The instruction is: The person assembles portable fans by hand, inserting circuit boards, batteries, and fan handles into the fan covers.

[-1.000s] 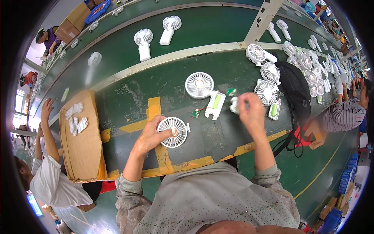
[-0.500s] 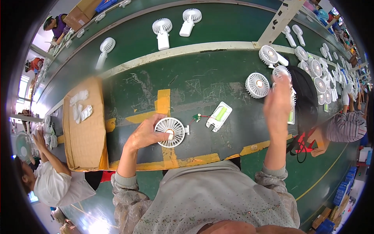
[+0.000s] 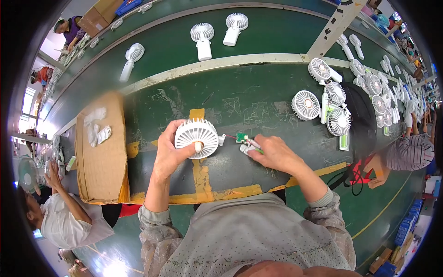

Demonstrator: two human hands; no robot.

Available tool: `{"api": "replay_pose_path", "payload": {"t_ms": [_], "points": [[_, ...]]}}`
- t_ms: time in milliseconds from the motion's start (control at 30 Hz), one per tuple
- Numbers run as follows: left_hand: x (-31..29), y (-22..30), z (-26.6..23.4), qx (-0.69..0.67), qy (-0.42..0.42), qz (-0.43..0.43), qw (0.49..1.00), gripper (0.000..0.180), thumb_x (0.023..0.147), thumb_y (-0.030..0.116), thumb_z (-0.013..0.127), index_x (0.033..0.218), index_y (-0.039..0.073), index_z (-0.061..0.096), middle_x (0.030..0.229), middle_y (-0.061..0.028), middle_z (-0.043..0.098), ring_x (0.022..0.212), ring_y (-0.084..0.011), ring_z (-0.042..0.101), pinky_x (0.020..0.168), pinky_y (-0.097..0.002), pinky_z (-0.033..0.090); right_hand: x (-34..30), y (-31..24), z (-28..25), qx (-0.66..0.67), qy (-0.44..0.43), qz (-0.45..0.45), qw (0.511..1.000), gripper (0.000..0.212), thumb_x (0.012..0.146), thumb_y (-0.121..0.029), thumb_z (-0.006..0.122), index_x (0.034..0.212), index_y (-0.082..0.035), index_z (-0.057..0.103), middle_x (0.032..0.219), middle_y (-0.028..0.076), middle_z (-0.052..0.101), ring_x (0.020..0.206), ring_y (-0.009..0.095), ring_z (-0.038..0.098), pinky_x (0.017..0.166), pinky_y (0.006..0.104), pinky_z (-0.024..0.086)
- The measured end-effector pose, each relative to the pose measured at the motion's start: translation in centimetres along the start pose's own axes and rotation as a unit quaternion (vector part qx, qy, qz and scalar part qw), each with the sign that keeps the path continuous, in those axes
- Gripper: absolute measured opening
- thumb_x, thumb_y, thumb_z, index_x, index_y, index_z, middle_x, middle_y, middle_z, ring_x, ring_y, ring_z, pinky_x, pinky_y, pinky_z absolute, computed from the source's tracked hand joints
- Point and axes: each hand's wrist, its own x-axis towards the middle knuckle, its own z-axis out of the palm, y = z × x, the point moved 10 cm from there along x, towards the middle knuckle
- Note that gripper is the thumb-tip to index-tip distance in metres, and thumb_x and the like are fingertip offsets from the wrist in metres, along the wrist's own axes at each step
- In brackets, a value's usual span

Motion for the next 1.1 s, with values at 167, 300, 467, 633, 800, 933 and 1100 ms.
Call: {"api": "replay_pose_path", "payload": {"t_ms": [167,300,467,633,800,933,1100], "points": [[0.5,0.1,0.0,-0.154,0.042,0.030,0.987,0.053,0.070,0.010,0.074,0.115,-0.002,0.048,0.105,-0.0091,0.060,0.095,-0.0139,0.058,0.087,-0.0281,0.046,-0.2,1.5,3.6,0.525,-0.090,0.078,0.843,0.023,0.090,-0.023,0.056,0.103,-0.004,0.050,0.080,0.008,0.063,0.060,0.010,0.060,0.048,0.0252,0.048],[0.4,0.5,0.7,-0.147,0.015,0.019,0.989,0.058,0.074,0.014,0.072,0.123,-0.002,0.046,0.109,-0.0100,0.059,0.099,-0.0151,0.058,0.088,-0.0282,0.046,-0.2,1.9,4.6,0.680,-0.075,0.059,0.727,0.036,0.091,-0.037,0.052,0.106,-0.004,0.051,0.076,0.007,0.061,0.056,0.011,0.058,0.046,0.0238,0.047],[-0.1,1.2,3.7,-0.136,-0.092,-0.014,0.986,0.061,0.073,0.012,0.072,0.127,-0.001,0.046,0.111,-0.0091,0.059,0.099,-0.0156,0.057,0.088,-0.0285,0.045,0.4,2.4,5.1,0.713,-0.083,0.109,0.687,0.046,0.091,-0.049,0.047,0.097,-0.004,0.057,0.073,0.005,0.059,0.052,0.011,0.056,0.044,0.0220,0.047],[-0.5,3.4,7.3,-0.085,-0.163,0.030,0.983,0.064,0.070,0.014,0.075,0.127,0.002,0.047,0.107,-0.0070,0.059,0.098,-0.0140,0.056,0.087,-0.0275,0.044,0.1,-0.4,6.3,0.609,-0.117,0.081,0.781,0.027,0.091,-0.027,0.054,0.096,0.000,0.060,0.076,0.004,0.061,0.057,0.008,0.058,0.049,0.0202,0.047],[0.5,3.3,6.5,-0.044,-0.125,0.033,0.991,0.061,0.072,0.011,0.073,0.127,0.002,0.047,0.104,-0.0075,0.060,0.094,-0.0134,0.056,0.085,-0.0270,0.045,-1.8,-3.2,6.7,0.658,-0.186,0.027,0.729,0.022,0.088,-0.011,0.055,0.106,0.002,0.053,0.087,0.009,0.064,0.071,0.013,0.063,0.066,0.0249,0.053],[0.8,2.1,5.5,0.001,-0.097,0.030,0.995,0.058,0.073,0.008,0.071,0.126,0.001,0.047,0.103,-0.0074,0.060,0.093,-0.0128,0.056,0.083,-0.0261,0.045,-2.4,-3.4,6.5,0.708,-0.173,0.049,0.683,0.017,0.086,-0.010,0.059,0.101,-0.002,0.054,0.084,0.009,0.063,0.073,0.015,0.063,0.064,0.0252,0.053],[0.9,1.5,5.5,0.003,-0.089,0.013,0.996,0.057,0.074,0.008,0.070,0.125,0.001,0.047,0.102,-0.0073,0.060,0.093,-0.0128,0.056,0.083,-0.0260,0.045,-2.7,-3.8,6.8,0.706,-0.160,0.052,0.688,0.019,0.087,-0.014,0.060,0.101,-0.002,0.054,0.084,0.009,0.063,0.073,0.014,0.063,0.065,0.0253,0.053]]}}
